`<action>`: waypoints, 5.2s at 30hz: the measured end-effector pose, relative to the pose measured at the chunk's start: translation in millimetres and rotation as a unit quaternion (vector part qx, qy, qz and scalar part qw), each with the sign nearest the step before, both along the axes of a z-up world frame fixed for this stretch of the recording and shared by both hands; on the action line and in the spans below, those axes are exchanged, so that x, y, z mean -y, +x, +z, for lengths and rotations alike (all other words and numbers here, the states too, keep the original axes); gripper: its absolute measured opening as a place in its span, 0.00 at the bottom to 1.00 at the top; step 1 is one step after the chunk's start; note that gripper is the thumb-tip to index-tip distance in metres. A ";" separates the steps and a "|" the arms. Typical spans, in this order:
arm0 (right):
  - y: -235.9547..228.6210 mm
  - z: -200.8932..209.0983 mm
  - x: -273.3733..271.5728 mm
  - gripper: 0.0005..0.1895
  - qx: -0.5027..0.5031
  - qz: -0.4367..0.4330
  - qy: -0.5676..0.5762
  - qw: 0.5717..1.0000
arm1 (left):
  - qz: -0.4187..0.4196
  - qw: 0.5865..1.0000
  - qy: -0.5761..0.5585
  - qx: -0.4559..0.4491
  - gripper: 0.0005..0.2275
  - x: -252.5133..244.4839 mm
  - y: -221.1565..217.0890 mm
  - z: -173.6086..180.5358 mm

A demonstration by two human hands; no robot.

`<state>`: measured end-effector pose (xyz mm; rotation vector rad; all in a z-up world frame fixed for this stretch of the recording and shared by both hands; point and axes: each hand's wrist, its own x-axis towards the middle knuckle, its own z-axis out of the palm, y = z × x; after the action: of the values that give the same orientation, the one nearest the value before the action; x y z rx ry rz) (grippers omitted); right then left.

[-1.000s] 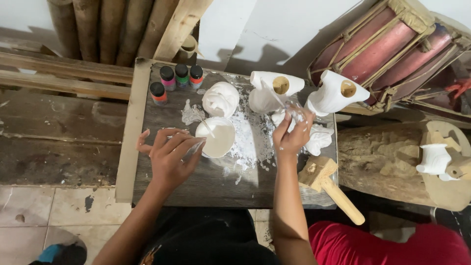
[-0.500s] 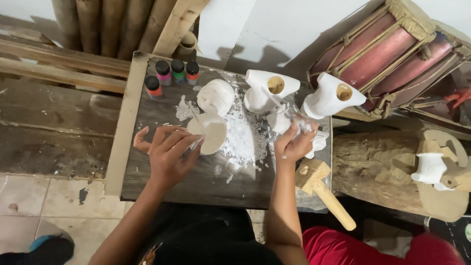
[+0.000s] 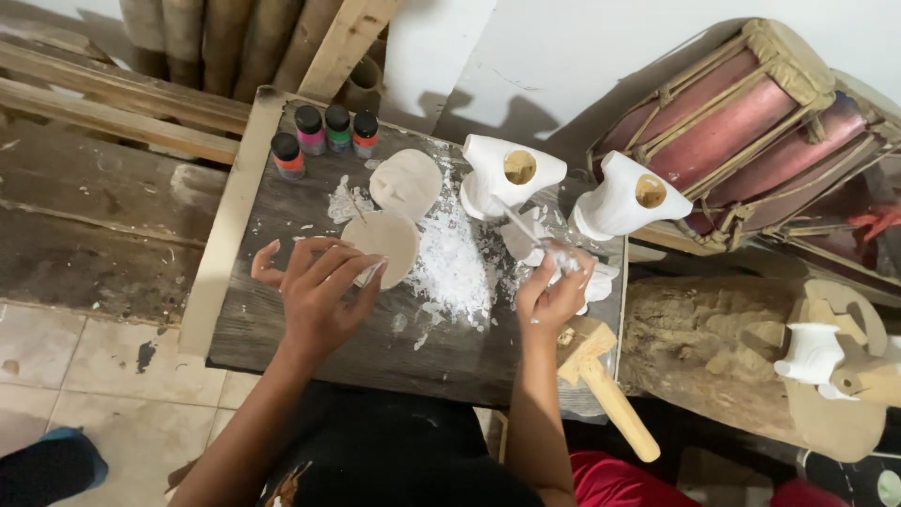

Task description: Cleaning excess plaster from molds and a workbench using hands and a small wooden stick

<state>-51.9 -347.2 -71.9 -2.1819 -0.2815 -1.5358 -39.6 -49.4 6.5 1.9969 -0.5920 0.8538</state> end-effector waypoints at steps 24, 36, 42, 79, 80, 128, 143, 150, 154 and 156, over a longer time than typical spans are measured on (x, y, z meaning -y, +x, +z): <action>-16.7 -56.3 28.5 0.05 -0.053 0.013 0.031 0.998 | 0.046 0.999 0.007 -0.007 0.02 30.7 -20.5 -20.1; -11.5 -79.1 24.1 0.08 -0.131 -0.035 0.032 0.990 | 0.061 0.998 0.005 -0.001 0.04 47.6 -32.1 -7.2; -10.8 -111.2 39.8 0.10 -0.101 -0.049 0.040 0.993 | 0.060 0.998 0.010 0.002 0.03 47.6 -37.2 -11.6; -49.4 -5.1 -48.4 0.03 0.014 0.168 0.072 0.983 | 0.064 0.997 0.002 0.033 0.07 75.6 -50.6 -5.3; -48.1 -5.3 -51.8 0.04 0.006 0.175 0.073 0.982 | 0.067 0.997 -0.005 0.032 0.07 75.6 -53.1 -4.5; -29.2 -56.9 -129.7 0.16 -0.374 0.173 0.361 0.836 | -0.140 0.983 -0.119 0.001 0.53 -9.5 42.9 -161.3; 38.1 -39.8 -126.3 0.55 -0.381 0.125 0.145 0.905 | -0.080 0.986 -0.105 0.097 0.56 -63.6 72.5 -157.8; 84.6 -101.2 -107.3 0.71 -0.370 0.129 0.159 0.906 | -0.047 0.995 -0.036 0.079 0.43 -70.6 73.1 -115.3; 94.7 -111.0 -106.9 0.71 -0.365 0.132 0.176 0.905 | -0.066 0.996 -0.065 0.017 0.39 -71.4 67.5 -117.6; 93.8 -85.1 -115.9 0.70 -0.403 0.117 0.168 0.892 | -0.111 0.988 -0.111 -0.005 0.46 -68.4 68.6 -131.7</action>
<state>41.9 -231.4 -157.0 -2.1864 0.0043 -0.4184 29.1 19.0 -125.3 1.6988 -0.6690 0.7388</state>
